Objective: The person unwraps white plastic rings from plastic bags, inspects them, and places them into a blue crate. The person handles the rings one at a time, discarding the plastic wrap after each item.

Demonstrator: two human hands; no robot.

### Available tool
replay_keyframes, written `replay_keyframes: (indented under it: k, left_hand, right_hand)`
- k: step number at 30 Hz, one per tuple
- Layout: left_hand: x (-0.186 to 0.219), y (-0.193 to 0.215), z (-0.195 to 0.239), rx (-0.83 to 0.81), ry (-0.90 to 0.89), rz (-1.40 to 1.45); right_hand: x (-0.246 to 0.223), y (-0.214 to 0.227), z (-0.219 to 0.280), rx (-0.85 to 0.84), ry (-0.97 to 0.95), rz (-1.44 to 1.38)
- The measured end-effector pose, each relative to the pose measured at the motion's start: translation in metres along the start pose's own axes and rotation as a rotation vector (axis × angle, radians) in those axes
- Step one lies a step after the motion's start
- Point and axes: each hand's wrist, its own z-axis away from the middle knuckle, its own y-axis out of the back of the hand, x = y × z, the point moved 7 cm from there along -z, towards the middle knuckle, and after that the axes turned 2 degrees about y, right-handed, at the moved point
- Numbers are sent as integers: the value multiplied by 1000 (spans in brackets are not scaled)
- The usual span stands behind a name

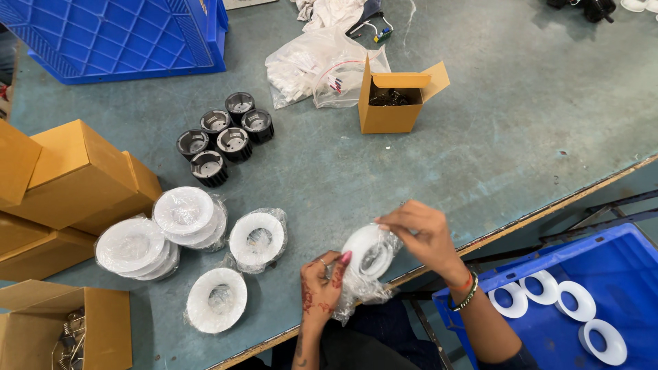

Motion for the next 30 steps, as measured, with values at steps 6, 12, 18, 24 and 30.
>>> replay_keyframes:
  k: [6, 12, 18, 24, 30]
  left_hand:
    - [7, -3, 0, -96, -45, 15]
    - [-2, 3, -1, -26, 1, 105]
    - [-9, 0, 0, -4, -17, 39]
    - [-8, 5, 0, 72, 9, 46]
    - [5, 4, 0, 19, -93, 10]
  right_hand:
    - [54, -2, 2, 344, -387, -149]
    - [18, 43, 4, 542, -161, -9]
    - [-29, 16, 3, 89, 155, 192]
    - [-1, 4, 22, -217, -126, -267]
    - [10, 5, 25, -330, -127, -492]
